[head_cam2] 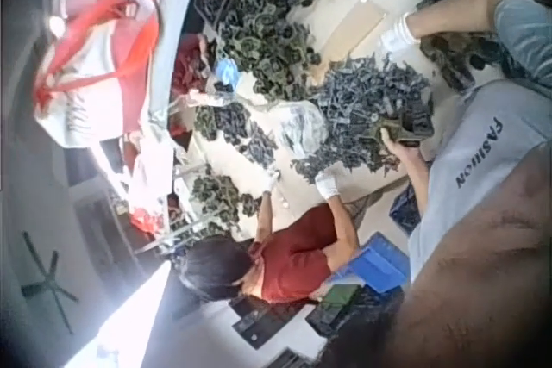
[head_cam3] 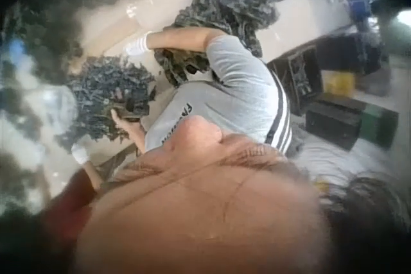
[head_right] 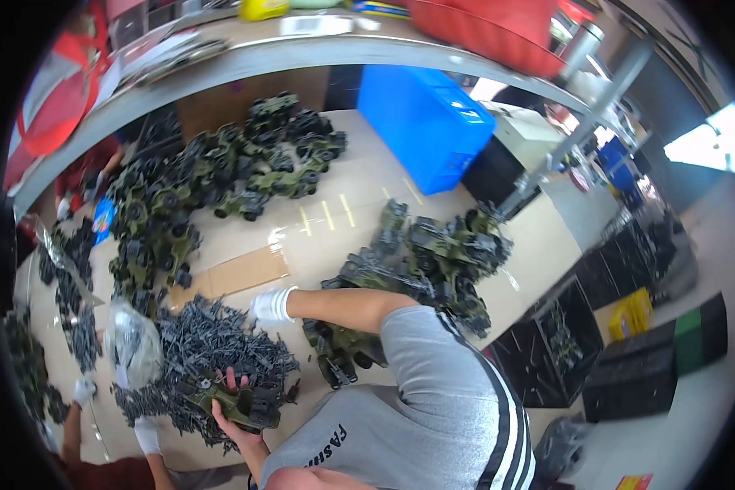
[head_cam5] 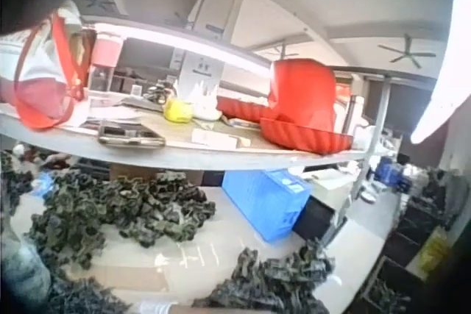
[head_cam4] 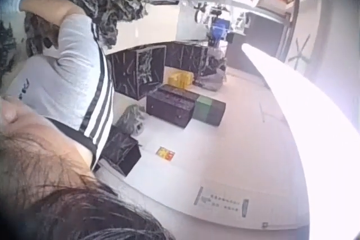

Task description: The person assembles toy tanks from toy parts by hand, then places the completed toy tanks into a plastic crate for storage.

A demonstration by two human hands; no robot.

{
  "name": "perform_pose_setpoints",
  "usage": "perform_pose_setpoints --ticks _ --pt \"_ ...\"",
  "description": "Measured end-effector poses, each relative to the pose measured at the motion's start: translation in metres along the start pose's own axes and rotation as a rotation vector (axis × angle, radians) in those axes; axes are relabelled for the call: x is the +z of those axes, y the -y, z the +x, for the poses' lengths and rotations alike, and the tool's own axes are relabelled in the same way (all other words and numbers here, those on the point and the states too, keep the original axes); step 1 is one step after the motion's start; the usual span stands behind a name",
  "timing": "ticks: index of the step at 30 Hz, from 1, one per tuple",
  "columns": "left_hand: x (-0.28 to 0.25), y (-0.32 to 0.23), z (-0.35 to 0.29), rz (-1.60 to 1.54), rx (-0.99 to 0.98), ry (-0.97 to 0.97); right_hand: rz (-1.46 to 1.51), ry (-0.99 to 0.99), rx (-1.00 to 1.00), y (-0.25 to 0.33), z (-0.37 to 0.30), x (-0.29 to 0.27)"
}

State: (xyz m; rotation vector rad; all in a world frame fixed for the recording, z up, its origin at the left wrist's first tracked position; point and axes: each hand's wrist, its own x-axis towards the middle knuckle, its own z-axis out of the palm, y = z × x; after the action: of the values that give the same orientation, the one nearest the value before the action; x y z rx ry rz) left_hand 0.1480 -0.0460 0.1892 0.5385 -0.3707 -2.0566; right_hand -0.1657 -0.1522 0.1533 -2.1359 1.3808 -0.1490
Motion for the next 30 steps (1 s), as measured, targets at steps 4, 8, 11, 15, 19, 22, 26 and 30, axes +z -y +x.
perform_pose_setpoints --ticks 4,8,11,15,19,22,26,30 --pt "0.052 0.025 0.008 0.159 -0.130 0.113 0.275 -0.169 -0.342 0.086 -0.100 -0.045" --pt "0.068 0.040 -0.018 0.161 -0.215 0.181 0.759 -0.217 0.168 0.155 -0.179 -0.060" --pt "0.096 0.045 -0.045 0.222 -0.251 0.190 0.871 -0.596 0.254 0.154 -0.187 0.022" --pt "0.082 0.055 -0.062 0.142 -0.307 0.199 0.966 -0.920 0.290 0.159 -0.180 0.067" --pt "0.103 0.036 -0.066 0.099 -0.224 -0.076 1.591 -0.615 0.374 0.196 -0.233 -0.002" --pt "0.094 0.038 -0.061 0.091 -0.118 -0.040 1.253 -0.564 0.300 0.215 -0.246 -0.028" --pt "0.099 0.037 -0.077 0.161 -0.188 -0.072 1.199 -0.437 0.217 0.231 -0.246 -0.022" --pt "0.109 0.035 -0.086 0.248 -0.179 -0.139 1.145 -0.390 0.260 0.240 -0.242 -0.021"
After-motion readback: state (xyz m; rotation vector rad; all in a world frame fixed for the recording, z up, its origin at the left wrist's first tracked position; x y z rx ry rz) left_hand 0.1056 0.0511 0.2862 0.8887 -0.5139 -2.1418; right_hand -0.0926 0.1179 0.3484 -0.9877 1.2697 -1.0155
